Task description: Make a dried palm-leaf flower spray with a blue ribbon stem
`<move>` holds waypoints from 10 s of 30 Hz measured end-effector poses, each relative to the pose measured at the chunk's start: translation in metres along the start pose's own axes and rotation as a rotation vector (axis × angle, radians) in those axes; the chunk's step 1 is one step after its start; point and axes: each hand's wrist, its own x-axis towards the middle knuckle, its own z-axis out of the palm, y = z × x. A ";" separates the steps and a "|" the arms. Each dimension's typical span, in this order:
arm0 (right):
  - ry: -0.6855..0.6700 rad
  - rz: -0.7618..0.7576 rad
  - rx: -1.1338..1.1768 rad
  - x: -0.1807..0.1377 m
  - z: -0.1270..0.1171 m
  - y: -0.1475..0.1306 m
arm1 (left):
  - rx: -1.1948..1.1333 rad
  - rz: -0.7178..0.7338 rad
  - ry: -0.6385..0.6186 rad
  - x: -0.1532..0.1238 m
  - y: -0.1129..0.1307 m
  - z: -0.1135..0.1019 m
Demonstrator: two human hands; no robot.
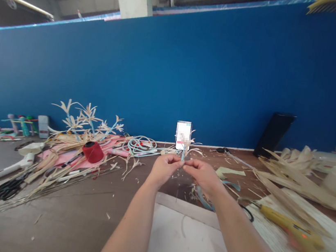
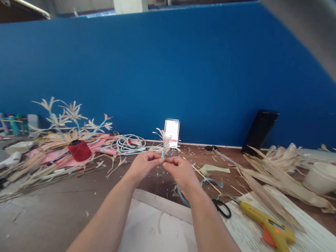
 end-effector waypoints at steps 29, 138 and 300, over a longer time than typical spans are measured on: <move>0.036 -0.029 -0.052 0.000 0.005 0.002 | -0.256 -0.143 -0.028 -0.001 -0.002 -0.004; 0.200 -0.161 -0.220 0.000 0.000 -0.003 | -0.338 -0.232 -0.090 -0.004 0.000 0.011; 0.131 -0.126 -0.037 0.008 0.010 0.021 | -0.609 -0.010 0.329 0.002 -0.028 0.035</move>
